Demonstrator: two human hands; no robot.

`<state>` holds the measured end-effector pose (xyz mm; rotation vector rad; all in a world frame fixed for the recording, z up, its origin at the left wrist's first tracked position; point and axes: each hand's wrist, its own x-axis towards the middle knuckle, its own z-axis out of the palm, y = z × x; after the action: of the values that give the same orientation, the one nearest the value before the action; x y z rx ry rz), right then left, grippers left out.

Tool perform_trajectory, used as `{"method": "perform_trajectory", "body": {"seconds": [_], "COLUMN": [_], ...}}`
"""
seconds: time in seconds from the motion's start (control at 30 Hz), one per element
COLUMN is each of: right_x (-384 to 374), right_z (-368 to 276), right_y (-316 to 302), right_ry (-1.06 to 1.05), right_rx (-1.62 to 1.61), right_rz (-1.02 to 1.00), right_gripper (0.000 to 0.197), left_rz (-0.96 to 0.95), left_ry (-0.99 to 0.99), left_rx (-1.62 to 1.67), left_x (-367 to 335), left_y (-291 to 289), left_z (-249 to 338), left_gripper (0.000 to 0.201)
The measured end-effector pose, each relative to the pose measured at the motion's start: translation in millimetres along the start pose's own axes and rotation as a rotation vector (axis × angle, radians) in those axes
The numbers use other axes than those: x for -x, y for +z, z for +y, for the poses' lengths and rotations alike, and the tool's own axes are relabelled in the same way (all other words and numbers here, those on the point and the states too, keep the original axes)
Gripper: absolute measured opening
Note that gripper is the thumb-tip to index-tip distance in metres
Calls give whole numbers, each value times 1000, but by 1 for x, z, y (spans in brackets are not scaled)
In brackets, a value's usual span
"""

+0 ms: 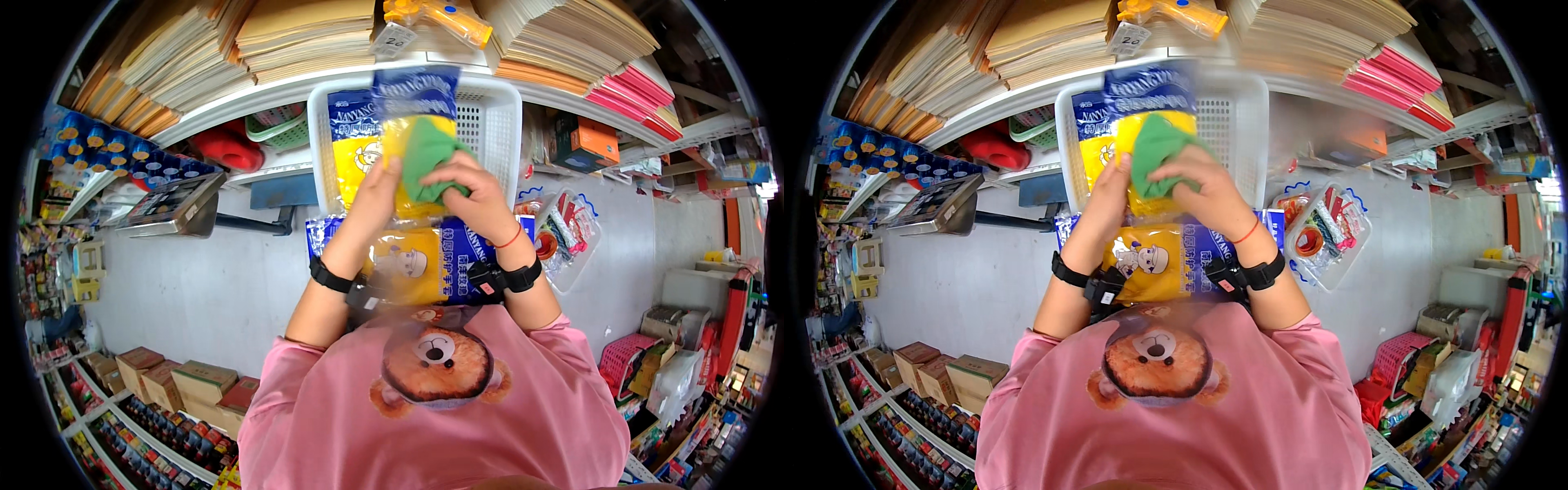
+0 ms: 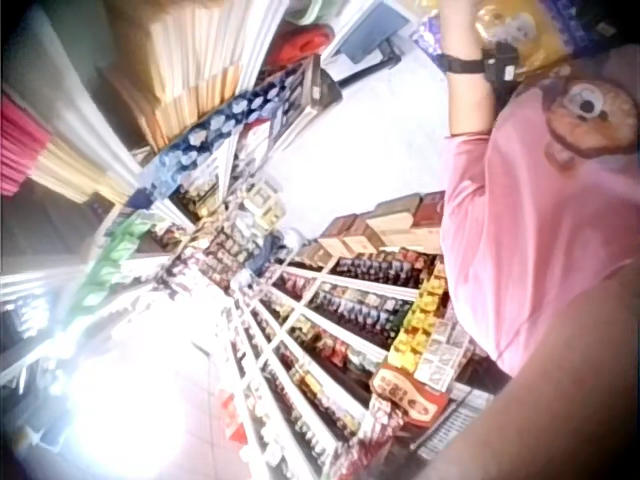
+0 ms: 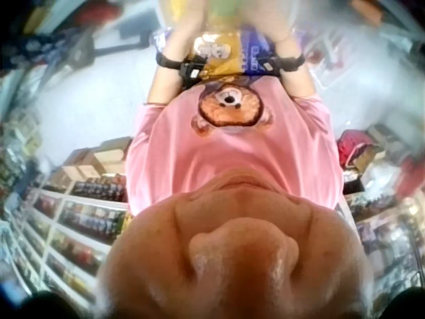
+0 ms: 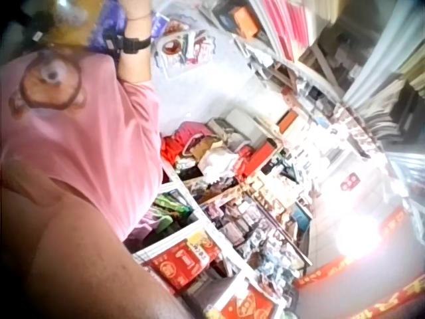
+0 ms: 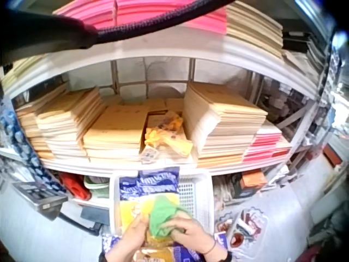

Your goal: The person wipes plastic packages with a green cloth and places them into a white basket before organizing several smaller items into a clear bin.

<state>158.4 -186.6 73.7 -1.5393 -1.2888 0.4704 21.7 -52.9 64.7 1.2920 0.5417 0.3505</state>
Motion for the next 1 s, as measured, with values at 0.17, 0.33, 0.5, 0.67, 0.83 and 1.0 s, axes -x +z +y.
{"method": "perform_trajectory", "body": {"seconds": [0.17, 0.33, 0.5, 0.67, 0.83, 1.0], "right_x": [12, 17, 22, 29, 23, 34], "right_z": [20, 51, 18, 18, 23, 33], "right_y": [-4, -24, 7, 8, -4, -51], "right_ry": [188, 371, 552, 474, 579, 322], "right_rx": [-52, -693, -1263, -859, -484, -755], "right_rz": [43, 413, 336, 93, 273, 631], "right_gripper": [26, 28, 51, 53, 35, 24], "left_rz": [117, 75, -8, 121, 156, 42], "left_ry": [34, 22, -112, -83, -70, -133], "left_rx": [285, 512, 226, 308, 143, -35], "left_x": [-1, 6, 4, -1, -3, -9], "left_y": [-16, -14, 3, -2, -12, -17], "left_z": [6, 19, -3, -3, -3, -5], "left_gripper": [43, 46, 44, 39, 35, 28]}}
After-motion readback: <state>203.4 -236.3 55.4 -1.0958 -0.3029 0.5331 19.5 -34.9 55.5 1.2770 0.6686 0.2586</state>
